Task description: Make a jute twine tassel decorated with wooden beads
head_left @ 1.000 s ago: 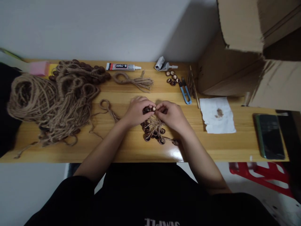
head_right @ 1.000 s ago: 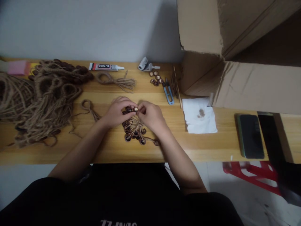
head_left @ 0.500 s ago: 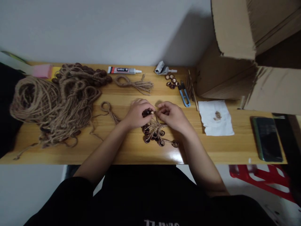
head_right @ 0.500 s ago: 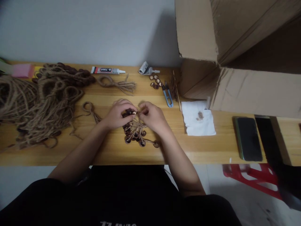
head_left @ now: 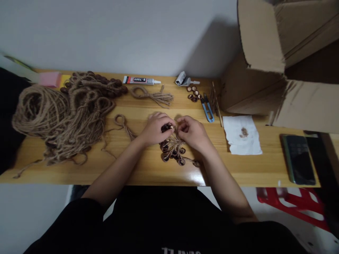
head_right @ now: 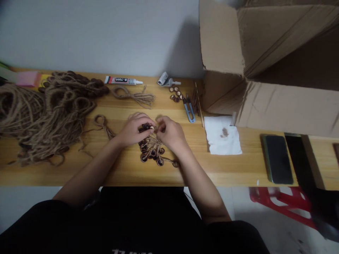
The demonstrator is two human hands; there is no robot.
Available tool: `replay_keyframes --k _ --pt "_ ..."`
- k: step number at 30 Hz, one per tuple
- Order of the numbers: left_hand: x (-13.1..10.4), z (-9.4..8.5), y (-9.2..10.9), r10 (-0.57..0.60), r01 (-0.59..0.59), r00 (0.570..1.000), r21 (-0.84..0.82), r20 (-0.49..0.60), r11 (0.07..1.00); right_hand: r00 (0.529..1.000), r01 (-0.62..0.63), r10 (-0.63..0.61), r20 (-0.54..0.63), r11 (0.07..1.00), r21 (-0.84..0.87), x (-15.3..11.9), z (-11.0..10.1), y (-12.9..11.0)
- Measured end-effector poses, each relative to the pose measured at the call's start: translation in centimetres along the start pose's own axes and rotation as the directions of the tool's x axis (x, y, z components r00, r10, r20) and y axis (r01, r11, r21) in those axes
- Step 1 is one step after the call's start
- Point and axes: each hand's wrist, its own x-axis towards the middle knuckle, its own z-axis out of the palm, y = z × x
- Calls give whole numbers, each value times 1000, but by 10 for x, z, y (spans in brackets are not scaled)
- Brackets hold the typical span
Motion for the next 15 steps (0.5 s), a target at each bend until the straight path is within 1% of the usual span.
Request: replay_keyframes --k 5,8,11,15 --pt "0 -1 1 11 -11 1000 -6 -11 1000 999 -8 10 -50 999 33 2 -3 0" --pt "0 -1 2 0 -1 1000 -9 -14 1000 999 0 0 -47 1000 7 1 -2 -2" --pt "0 0 2 -23 23 1000 -12 -10 1000 999 13 -20 -49 991 -136 -2 2 -6" --pt "1 0 1 -37 37 999 -24 -7 999 996 51 -72 -54 944 -326 -5 7 -12"
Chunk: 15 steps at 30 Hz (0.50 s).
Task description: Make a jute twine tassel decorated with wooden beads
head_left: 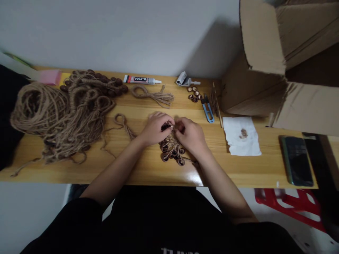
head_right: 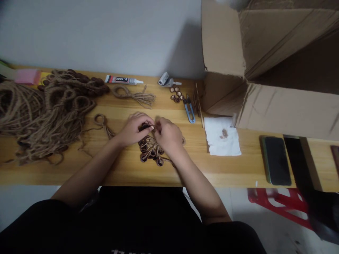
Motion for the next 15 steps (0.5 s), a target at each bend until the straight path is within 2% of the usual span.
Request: replay_keyframes --k 5,15 --pt "0 0 1 4 -4 1000 18 0 1000 1000 -11 10 -5 993 -121 -1 -1 -5" --pt "0 1 0 46 -45 999 36 -18 998 980 -198 192 -50 924 -327 -7 -4 -17"
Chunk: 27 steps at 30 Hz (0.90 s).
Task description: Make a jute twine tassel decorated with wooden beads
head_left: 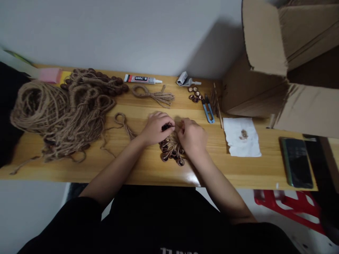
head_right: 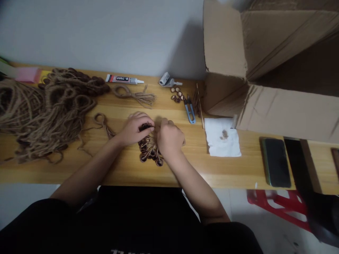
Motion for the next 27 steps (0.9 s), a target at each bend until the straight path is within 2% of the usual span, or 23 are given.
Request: replay_keyframes --k 3,6,9,12,15,27 --pt "0 1 -1 16 -16 1000 -1 -5 1000 1000 4 -3 -20 998 66 2 1 4" --pt "-2 2 -1 45 -45 999 2 -4 999 1000 21 -17 -18 968 250 7 2 12" --pt "-3 3 1 59 -59 998 21 9 998 999 27 -36 12 882 471 12 3 18" --pt "-4 5 3 68 -69 997 31 18 997 998 32 -54 19 802 596 14 4 21" --pt "-4 6 3 84 -84 996 19 5 996 998 38 -61 16 776 630 15 6 21" --pt "-4 7 3 91 -94 994 -52 -53 994 996 44 -78 30 791 610 18 6 25"
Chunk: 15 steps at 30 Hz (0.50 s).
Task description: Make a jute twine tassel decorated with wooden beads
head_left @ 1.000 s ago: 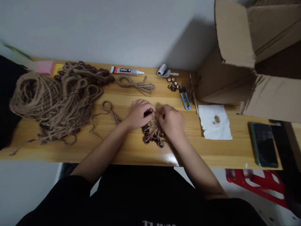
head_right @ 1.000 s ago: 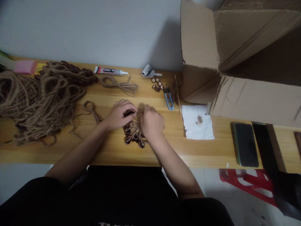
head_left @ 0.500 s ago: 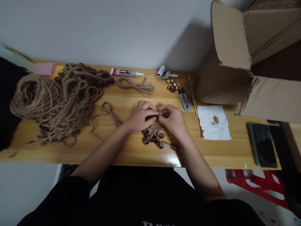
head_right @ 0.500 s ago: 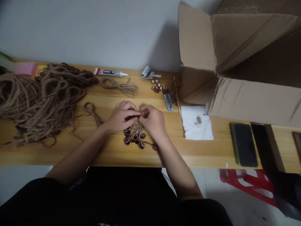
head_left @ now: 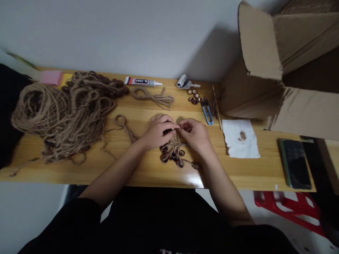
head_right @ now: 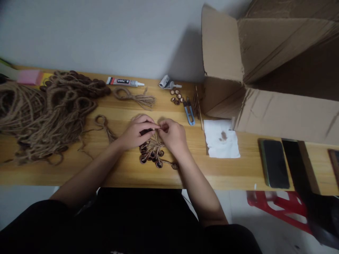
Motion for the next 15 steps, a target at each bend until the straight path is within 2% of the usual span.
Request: replay_keyframes --k 11,15 --pt "1 0 1 -14 14 1000 3 -3 1000 1000 15 -15 -13 1000 25 1 0 3" --pt "1 -1 1 -23 23 1000 4 8 1000 1000 21 -22 15 995 102 2 -1 6"
